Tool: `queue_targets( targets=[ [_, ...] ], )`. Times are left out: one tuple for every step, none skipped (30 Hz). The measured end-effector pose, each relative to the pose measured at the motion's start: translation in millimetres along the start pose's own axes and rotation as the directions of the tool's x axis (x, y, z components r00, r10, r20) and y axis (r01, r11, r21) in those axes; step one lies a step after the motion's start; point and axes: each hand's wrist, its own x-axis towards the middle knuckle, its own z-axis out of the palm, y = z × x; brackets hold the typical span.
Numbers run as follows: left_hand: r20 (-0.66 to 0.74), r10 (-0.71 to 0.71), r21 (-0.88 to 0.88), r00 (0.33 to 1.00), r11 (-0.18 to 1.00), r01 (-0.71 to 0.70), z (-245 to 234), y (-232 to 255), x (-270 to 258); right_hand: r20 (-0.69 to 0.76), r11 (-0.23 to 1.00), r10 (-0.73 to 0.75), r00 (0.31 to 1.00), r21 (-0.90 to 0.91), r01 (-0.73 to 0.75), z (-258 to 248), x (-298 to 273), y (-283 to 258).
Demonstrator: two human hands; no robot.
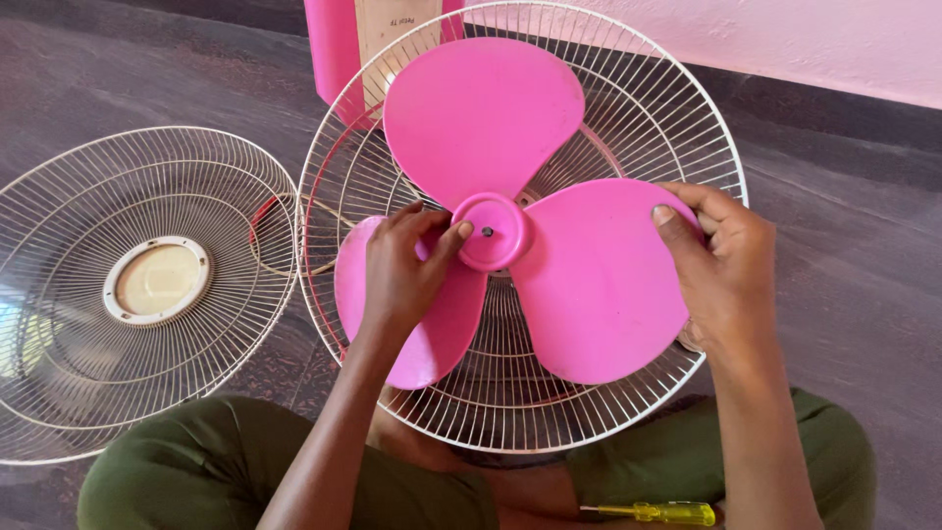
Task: The person removes the central cap and fan blades from a pink electric fan, then reattaches the blades to the motor shaft. The person works by hand, handling the fan blades and cap while sitting on the floor.
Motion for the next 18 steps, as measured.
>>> queue_targets(
  targets=[
    [-0.024, 0.065, 0.043, 0.998, 0.997, -0.064, 1, 0, 2, 0.0, 1.0, -0.021, 1.0, 0.013, 0.021, 1, 0, 0],
    [-0.045, 0.13, 0.087, 0.991, 0.988, -0.125, 3, -1, 3, 0.001, 0.999, -0.041, 0.999, 0.025, 0.041, 1, 0, 0],
    [-0.062, 0.194, 0.132, 0.979, 0.974, -0.185, 4, -2, 4, 0.001, 0.997, -0.061, 0.998, 0.037, 0.061, 2, 0, 0],
    [-0.081, 0.199, 0.113, 0.977, 0.975, -0.19, 5, -4, 5, -0.016, 0.998, -0.06, 0.998, -0.001, 0.06, 3, -1, 0],
    [-0.101, 0.204, 0.094, 0.974, 0.976, -0.195, 6, -5, 5, -0.033, 0.998, -0.059, 0.998, -0.04, 0.058, 3, -1, 0],
    [-0.119, 0.208, 0.076, 0.971, 0.977, -0.2, 7, -6, 5, -0.051, 0.995, -0.058, 0.997, -0.078, 0.054, 3, -3, 0],
    [-0.133, 0.231, 0.09, 0.964, 0.971, -0.22, 8, -6, 5, -0.052, 0.994, -0.072, 0.996, -0.08, 0.068, 4, -4, 0],
    [-0.147, 0.252, 0.103, 0.956, 0.966, -0.239, 9, -6, 5, -0.051, 0.993, -0.086, 0.995, -0.082, 0.082, 4, -4, -1],
    [-0.161, 0.274, 0.118, 0.948, 0.959, -0.257, 10, -6, 4, -0.051, 0.992, -0.101, 0.994, -0.084, 0.096, 4, -5, -1],
    [-0.16, 0.247, 0.112, 0.956, 0.966, -0.231, 10, -5, 3, -0.06, 0.988, -0.104, 0.993, -0.121, 0.096, 5, -4, -2],
    [-0.159, 0.221, 0.107, 0.962, 0.973, -0.206, 11, -3, 1, -0.069, 0.983, -0.107, 0.992, -0.158, 0.095, 4, -3, -3],
    [-0.163, 0.196, 0.104, 0.967, 0.978, -0.181, 10, -1, 1, -0.075, 0.977, -0.115, 0.99, -0.191, 0.099, 5, 1, -4],
    [-0.17, 0.175, 0.11, 0.97, 0.981, -0.158, 10, 1, 0, -0.061, 0.977, -0.127, 0.99, -0.18, 0.114, 6, 4, -6],
    [-0.176, 0.154, 0.114, 0.972, 0.984, -0.135, 11, 3, -1, -0.047, 0.977, -0.139, 0.989, -0.17, 0.129, 5, 8, -7],
    [-0.183, 0.133, 0.117, 0.974, 0.987, -0.113, 11, 5, -3, -0.033, 0.977, -0.151, 0.988, -0.159, 0.144, 5, 12, -9],
    [-0.181, 0.127, 0.12, 0.975, 0.987, -0.106, 11, 6, -4, -0.011, 0.984, -0.143, 0.99, -0.112, 0.141, 4, 15, -10],
    [-0.179, 0.121, 0.123, 0.976, 0.987, -0.1, 11, 7, -5, 0.012, 0.989, -0.136, 0.991, -0.065, 0.136, 3, 18, -11],
    [-0.173, 0.113, 0.122, 0.978, 0.988, -0.093, 12, 6, -7, 0.033, 0.992, -0.125, 0.992, -0.022, 0.126, 2, 19, -10]
  ],
)
